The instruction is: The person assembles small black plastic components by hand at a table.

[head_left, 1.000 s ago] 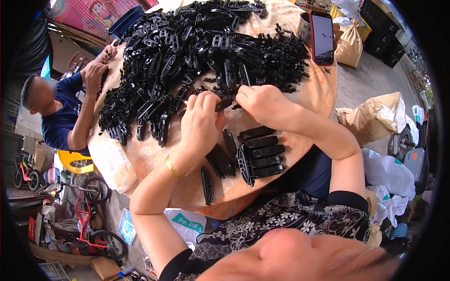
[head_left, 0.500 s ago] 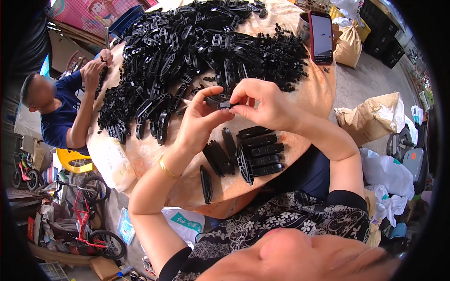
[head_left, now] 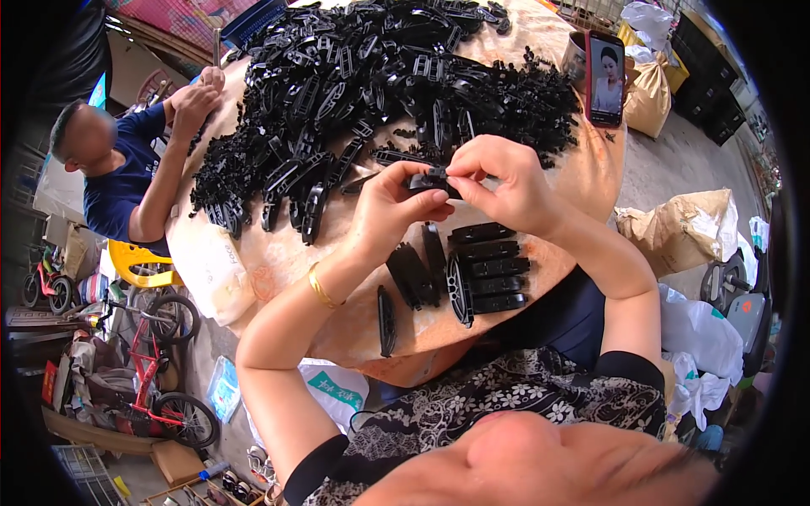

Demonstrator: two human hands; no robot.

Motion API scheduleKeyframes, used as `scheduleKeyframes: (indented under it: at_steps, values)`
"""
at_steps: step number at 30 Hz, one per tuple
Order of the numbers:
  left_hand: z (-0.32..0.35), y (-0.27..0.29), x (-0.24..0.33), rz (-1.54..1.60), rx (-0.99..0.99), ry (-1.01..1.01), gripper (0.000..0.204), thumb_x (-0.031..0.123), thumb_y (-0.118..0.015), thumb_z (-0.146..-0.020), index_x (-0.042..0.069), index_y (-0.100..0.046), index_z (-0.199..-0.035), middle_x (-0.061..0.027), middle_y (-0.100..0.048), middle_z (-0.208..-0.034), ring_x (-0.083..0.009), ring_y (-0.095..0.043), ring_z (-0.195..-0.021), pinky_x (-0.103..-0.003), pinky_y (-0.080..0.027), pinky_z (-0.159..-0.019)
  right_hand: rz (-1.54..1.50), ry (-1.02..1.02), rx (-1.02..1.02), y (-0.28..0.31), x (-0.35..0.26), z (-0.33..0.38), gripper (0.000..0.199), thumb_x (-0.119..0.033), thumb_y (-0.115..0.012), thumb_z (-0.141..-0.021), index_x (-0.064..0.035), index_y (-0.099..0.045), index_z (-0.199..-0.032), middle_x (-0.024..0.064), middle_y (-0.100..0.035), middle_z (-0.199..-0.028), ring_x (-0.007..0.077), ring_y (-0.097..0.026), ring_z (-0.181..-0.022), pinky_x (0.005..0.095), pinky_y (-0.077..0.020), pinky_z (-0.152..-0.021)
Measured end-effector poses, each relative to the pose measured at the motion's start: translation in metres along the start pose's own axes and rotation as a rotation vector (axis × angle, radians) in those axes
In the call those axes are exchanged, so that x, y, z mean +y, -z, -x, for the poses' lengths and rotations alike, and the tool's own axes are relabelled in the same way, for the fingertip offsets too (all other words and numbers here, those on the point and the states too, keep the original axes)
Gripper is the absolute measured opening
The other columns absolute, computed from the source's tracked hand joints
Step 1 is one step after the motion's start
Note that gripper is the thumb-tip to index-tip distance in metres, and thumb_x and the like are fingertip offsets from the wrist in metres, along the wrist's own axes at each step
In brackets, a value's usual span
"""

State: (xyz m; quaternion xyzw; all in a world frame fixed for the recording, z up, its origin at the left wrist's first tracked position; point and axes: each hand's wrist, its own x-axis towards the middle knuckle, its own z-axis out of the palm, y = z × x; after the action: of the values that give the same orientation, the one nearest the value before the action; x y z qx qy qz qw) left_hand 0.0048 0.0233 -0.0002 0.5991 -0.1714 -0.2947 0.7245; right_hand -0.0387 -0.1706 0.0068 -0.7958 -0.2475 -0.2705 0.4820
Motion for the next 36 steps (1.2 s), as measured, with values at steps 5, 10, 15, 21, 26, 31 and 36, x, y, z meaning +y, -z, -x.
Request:
scheduleKeyframes:
  at_steps: [5, 10, 15, 21, 26, 31, 36]
  values:
    - [0.001, -0.001, 0.003, -0.100, 0.040, -0.016, 0.029, 0.005, -0.065, -0.086, -0.001, -0.054, -0.111, -0.0108, -0.066, -0.096, -0.0202, -0.068, -0.084, -0.031, -0.057, -0.078, 0.133, 0.170, -0.022, 0.003, 0.001, -0.001, 0.010, 0.000, -0.067, -0.071, -0.0033, -0.064, -0.080, 0.0086, -0.063, -0.079, 0.0266, -0.062, -0.071, 0.0336, -0.0505, -0.065]
    - [-0.001, -0.001, 0.002, -0.008, 0.039, -0.087, 0.032, 0.004, -0.068, -0.084, -0.001, -0.054, -0.112, -0.0109, -0.066, -0.095, -0.0165, -0.066, -0.084, -0.029, -0.056, -0.077, 0.199, 0.244, -0.021, 0.005, -0.001, -0.001, 0.014, 0.001, -0.067, -0.071, -0.0030, -0.064, -0.085, 0.0089, -0.063, -0.081, 0.0250, -0.062, -0.072, 0.0317, -0.0511, -0.063]
    - [-0.003, 0.003, -0.002, 0.153, -0.062, -0.096, 0.029, 0.010, -0.065, -0.087, 0.001, -0.056, -0.113, -0.0093, -0.065, -0.101, -0.0173, -0.065, -0.089, -0.030, -0.054, -0.079, -0.111, -0.034, 0.029, -0.002, -0.009, 0.004, 0.013, 0.005, -0.065, -0.076, -0.0008, -0.062, -0.088, 0.0088, -0.062, -0.083, 0.0168, -0.063, -0.072, 0.0256, -0.0508, -0.059]
    - [-0.001, 0.006, 0.008, 0.246, -0.108, 0.013, 0.027, 0.023, -0.051, -0.097, 0.002, -0.057, -0.114, -0.0087, -0.065, -0.101, -0.0166, -0.065, -0.083, -0.028, -0.053, -0.075, 0.041, 0.240, 0.091, 0.006, 0.000, -0.004, 0.015, 0.008, -0.065, -0.076, -0.0017, -0.066, -0.088, 0.0087, -0.064, -0.087, 0.0197, -0.062, -0.074, 0.0270, -0.0506, -0.064]
    - [-0.002, 0.010, 0.014, 0.218, -0.145, 0.228, 0.028, 0.024, -0.049, -0.098, 0.001, -0.056, -0.112, -0.0080, -0.064, -0.091, -0.0139, -0.061, -0.061, -0.022, -0.048, -0.052, 0.177, 0.417, -0.038, 0.006, -0.001, -0.003, 0.033, 0.008, -0.067, -0.062, -0.0075, -0.070, -0.091, 0.0033, -0.065, -0.091, 0.0228, -0.059, -0.085, 0.0306, -0.0516, -0.069]
    - [-0.001, 0.014, 0.014, 0.139, -0.156, 0.273, 0.029, 0.025, -0.051, -0.097, 0.000, -0.056, -0.111, -0.0076, -0.064, -0.089, -0.0145, -0.061, -0.061, -0.023, -0.048, -0.051, 0.204, 0.419, -0.087, 0.003, -0.002, 0.001, 0.036, 0.007, -0.064, -0.058, -0.0052, -0.069, -0.091, 0.0057, -0.065, -0.091, 0.0247, -0.058, -0.082, 0.0332, -0.0504, -0.071]
    - [0.003, 0.010, 0.022, 0.077, -0.119, 0.278, 0.034, 0.024, -0.058, -0.094, -0.002, -0.056, -0.114, -0.0100, -0.065, -0.093, -0.0165, -0.065, -0.070, -0.026, -0.053, -0.060, 0.326, 0.449, -0.132, 0.004, -0.004, 0.000, 0.031, 0.005, -0.064, -0.062, -0.0051, -0.067, -0.091, 0.0066, -0.064, -0.094, 0.0256, -0.058, -0.083, 0.0340, -0.0506, -0.071]
